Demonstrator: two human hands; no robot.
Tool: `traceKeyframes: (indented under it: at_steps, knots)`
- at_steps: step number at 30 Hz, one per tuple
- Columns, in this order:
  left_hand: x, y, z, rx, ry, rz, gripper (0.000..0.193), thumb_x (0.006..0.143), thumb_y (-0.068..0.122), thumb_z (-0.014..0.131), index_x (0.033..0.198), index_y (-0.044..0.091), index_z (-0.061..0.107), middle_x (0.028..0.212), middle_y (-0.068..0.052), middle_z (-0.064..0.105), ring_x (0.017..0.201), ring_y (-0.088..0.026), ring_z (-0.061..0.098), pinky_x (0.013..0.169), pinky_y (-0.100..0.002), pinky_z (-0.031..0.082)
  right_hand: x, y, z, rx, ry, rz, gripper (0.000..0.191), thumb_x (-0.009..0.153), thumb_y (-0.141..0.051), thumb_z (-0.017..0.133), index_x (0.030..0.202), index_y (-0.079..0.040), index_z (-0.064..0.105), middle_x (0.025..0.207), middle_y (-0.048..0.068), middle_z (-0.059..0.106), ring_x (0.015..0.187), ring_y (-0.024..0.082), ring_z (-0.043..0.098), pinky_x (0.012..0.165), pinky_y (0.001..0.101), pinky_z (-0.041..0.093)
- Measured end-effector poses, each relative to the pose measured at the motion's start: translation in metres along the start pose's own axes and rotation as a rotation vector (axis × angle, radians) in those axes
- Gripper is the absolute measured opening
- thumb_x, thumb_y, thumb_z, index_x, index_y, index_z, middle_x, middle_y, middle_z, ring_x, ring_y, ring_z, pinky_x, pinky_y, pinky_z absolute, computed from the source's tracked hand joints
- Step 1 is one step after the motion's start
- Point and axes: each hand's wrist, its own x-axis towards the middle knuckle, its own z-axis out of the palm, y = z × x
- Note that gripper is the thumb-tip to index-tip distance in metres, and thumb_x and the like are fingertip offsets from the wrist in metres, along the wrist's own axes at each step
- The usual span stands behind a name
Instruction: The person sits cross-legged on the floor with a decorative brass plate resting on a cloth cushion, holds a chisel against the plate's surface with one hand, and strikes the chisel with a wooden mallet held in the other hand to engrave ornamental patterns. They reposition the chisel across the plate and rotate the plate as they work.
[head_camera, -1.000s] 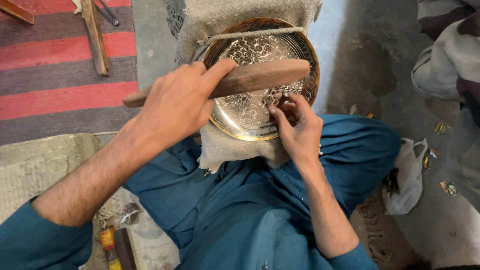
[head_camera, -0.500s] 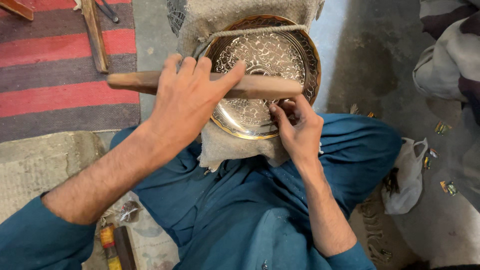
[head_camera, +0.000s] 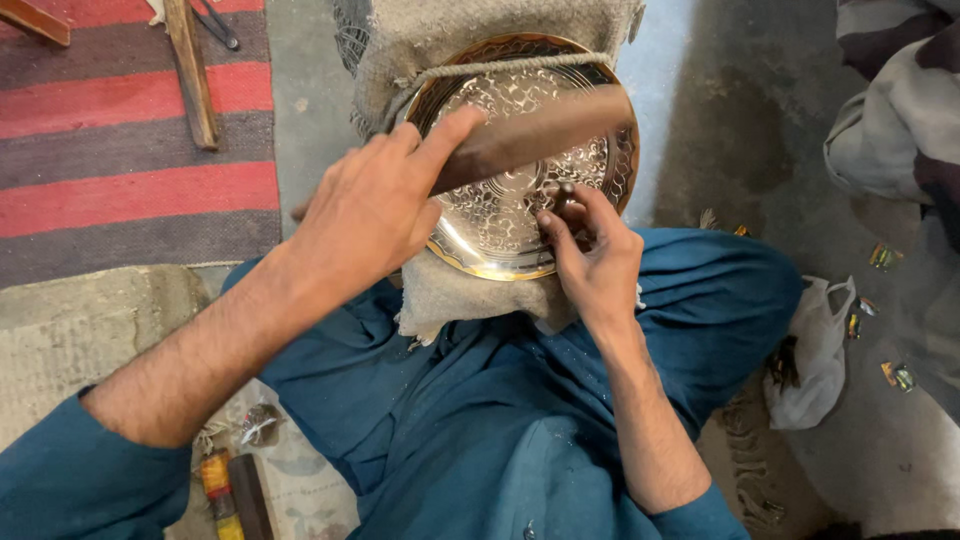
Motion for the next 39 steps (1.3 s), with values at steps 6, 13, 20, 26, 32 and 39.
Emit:
traceKeyframes:
  at_steps: [6, 13, 20, 26, 32, 39]
  knots:
    - [0.003, -0.002, -0.002, 0.006, 0.023, -0.014, 0.073, 0.083, 0.004, 0.065, 0.153, 0.015, 0.046, 0.103, -0.016, 0.059, 0.097, -0.038, 0.061, 0.085, -0.055, 0.048, 0.000, 0.005, -0.001, -0.044, -0.010, -0.058, 0.030, 0.097, -0.003, 0.076, 0.124, 0.001, 0.063, 0.096, 0.007, 0.077, 0.084, 0.005, 0.066, 0.074, 0.0231, 0.055]
    - [0.002, -0.001, -0.002, 0.188, 0.127, 0.067, 0.067, 0.085, 0.002, 0.064, 0.148, 0.018, 0.050, 0.100, -0.013, 0.060, 0.097, -0.035, 0.060, 0.091, -0.053, 0.047, -0.001, 0.009, 0.000, -0.050, -0.011, -0.004, 0.028, 0.097, -0.004, 0.077, 0.121, 0.000, 0.064, 0.093, 0.008, 0.077, 0.081, 0.006, 0.067, 0.071, 0.0239, 0.056]
    - [0.000, -0.004, 0.001, 0.371, 0.159, 0.127, 0.064, 0.085, 0.002, 0.064, 0.146, 0.020, 0.053, 0.098, -0.010, 0.060, 0.097, -0.032, 0.062, 0.095, -0.056, 0.046, -0.001, 0.008, -0.002, -0.104, -0.006, -0.023, 0.030, 0.096, -0.003, 0.078, 0.123, 0.000, 0.065, 0.094, 0.008, 0.078, 0.083, 0.008, 0.070, 0.073, 0.0250, 0.057]
    - [0.004, -0.010, 0.003, 0.374, 0.153, 0.140, 0.069, 0.090, 0.002, 0.064, 0.154, 0.022, 0.051, 0.100, -0.012, 0.061, 0.096, -0.035, 0.061, 0.095, -0.056, 0.045, 0.000, 0.008, -0.001, -0.038, -0.027, -0.010, 0.031, 0.097, -0.002, 0.075, 0.126, 0.000, 0.065, 0.099, 0.007, 0.078, 0.086, 0.007, 0.069, 0.075, 0.0239, 0.057]
    - [0.005, -0.010, -0.005, 0.012, 0.130, 0.036, 0.073, 0.091, 0.005, 0.065, 0.158, 0.021, 0.042, 0.106, -0.014, 0.059, 0.102, -0.036, 0.060, 0.096, -0.054, 0.047, 0.000, 0.010, 0.000, -0.047, -0.022, 0.011, 0.032, 0.096, -0.002, 0.075, 0.126, 0.000, 0.065, 0.095, 0.007, 0.078, 0.081, 0.006, 0.068, 0.072, 0.0236, 0.056]
    - [-0.007, -0.010, -0.005, 0.392, 0.160, 0.087, 0.061, 0.088, 0.003, 0.066, 0.145, 0.021, 0.053, 0.101, -0.012, 0.061, 0.101, -0.035, 0.062, 0.093, -0.051, 0.049, 0.003, 0.012, -0.009, 0.253, -0.073, 0.129, 0.024, 0.100, 0.002, 0.069, 0.123, 0.002, 0.062, 0.094, 0.009, 0.073, 0.084, 0.010, 0.069, 0.072, 0.0241, 0.055]
